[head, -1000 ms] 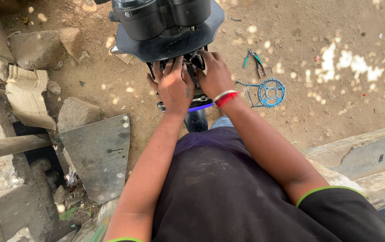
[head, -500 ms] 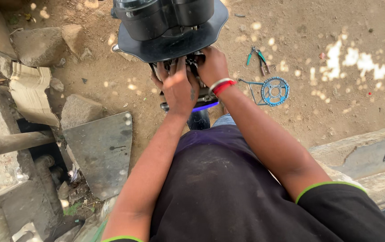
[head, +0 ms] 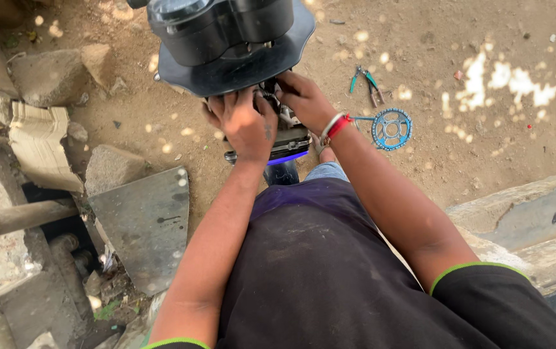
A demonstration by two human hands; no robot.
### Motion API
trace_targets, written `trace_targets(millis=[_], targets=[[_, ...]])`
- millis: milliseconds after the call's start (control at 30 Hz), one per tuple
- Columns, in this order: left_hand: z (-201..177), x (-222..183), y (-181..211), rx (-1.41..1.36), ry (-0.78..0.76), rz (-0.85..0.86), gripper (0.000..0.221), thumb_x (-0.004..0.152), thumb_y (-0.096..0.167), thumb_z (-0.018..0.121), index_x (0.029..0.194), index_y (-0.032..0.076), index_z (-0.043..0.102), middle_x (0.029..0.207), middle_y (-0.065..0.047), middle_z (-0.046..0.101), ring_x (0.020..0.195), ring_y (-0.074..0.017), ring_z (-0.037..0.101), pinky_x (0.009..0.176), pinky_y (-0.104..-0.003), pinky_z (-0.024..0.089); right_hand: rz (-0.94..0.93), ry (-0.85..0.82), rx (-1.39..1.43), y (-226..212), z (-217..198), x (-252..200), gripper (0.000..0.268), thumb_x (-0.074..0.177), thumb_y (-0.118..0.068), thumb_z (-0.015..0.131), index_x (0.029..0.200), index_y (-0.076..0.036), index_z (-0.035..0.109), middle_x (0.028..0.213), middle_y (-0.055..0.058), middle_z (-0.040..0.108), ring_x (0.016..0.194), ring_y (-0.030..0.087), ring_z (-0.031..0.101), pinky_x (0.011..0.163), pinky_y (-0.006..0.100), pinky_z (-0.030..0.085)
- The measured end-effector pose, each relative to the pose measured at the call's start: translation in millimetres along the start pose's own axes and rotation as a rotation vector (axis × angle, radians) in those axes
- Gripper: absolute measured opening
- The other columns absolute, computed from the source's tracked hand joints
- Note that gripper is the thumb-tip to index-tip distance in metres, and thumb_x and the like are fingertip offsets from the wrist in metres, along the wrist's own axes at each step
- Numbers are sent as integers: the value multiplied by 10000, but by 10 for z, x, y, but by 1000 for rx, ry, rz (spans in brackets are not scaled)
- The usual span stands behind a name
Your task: The person attaches a light and a front panel to a motorcycle by hand and using a wrench.
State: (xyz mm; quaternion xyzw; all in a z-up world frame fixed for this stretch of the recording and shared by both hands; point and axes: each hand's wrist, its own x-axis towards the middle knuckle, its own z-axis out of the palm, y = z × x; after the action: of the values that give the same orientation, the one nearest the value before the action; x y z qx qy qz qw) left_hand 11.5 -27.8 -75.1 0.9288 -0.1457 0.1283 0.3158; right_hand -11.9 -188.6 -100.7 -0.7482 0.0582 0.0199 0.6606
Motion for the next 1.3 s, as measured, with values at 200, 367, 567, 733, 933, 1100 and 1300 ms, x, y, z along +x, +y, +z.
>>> trace_targets(millis=[200, 367, 567, 733, 933, 1100, 1300], targets=[[-35, 153, -77, -21, 154, 79, 213, 857, 86, 708, 1068, 98, 736, 1208, -132, 662, 1328, -414, 470, 1178, -664, 211, 142, 347, -311, -80, 72, -768, 495, 1004, -227, 675, 1450, -54, 546, 1413, 149, 605, 1296, 266, 609, 1061, 397, 515], [34, 143, -125, -70, 186, 33, 136, 866, 60, 719, 997, 94, 714, 1093, -93, 682, 1254, -383, 507, 1151, -615, 256, 548, 130, 790, 247, 153, -961, 850, 1020, -410, 698, 1621, 11, 270, 1550, 235, 444, 1355, 317, 525, 1086, 496, 499], [82, 226, -153, -86, 216, 40, 131, 896, 46, 716, 1024, 68, 698, 1094, -104, 672, 1237, -393, 527, 1139, -584, 285, 615, 228, 657, 241, 346, -763, 1080, 809, -392, 758, 1597, -163, 56, 1499, 154, 451, 1278, 296, 583, 989, 504, 535], [-146, 203, -85, -223, 112, 71, 195, 927, 109, 740, 1110, 49, 709, 1190, -151, 678, 1271, -413, 522, 1093, -549, 372, 634, 352, 601, 33, 462, -722, 1047, 789, -365, 799, 1605, -120, 191, 1425, 174, 538, 1215, 278, 613, 937, 486, 554], [-795, -151, -372, -301, -53, -159, 394, 1010, 296, 667, 1294, 24, 663, 1394, -216, 568, 1370, -382, 501, 1146, -494, 410, 642, 371, 563, -55, 365, -572, 922, 764, -412, 799, 1488, -80, 334, 1295, 155, 614, 1116, 264, 673, 852, 448, 623], [-866, -257, -607, -766, -220, -621, 720, 1000, 485, 598, 1479, -20, 415, 1481, -237, 502, 1384, -361, 511, 1163, -473, 392, 593, 282, 788, -56, 360, -493, 710, 846, -498, 748, 1286, 23, 552, 1146, 180, 681, 961, 267, 735, 770, 420, 689], [-630, -319, -539, -880, -504, -588, 737, 1008, 559, 519, 1494, 5, 484, 1427, -214, 598, 1353, -281, 554, 1145, -385, 408, 548, 403, 619, -106, 358, -654, 626, 835, -467, 747, 1267, -67, 535, 1075, 113, 667, 891, 213, 728, 680, 384, 638]])
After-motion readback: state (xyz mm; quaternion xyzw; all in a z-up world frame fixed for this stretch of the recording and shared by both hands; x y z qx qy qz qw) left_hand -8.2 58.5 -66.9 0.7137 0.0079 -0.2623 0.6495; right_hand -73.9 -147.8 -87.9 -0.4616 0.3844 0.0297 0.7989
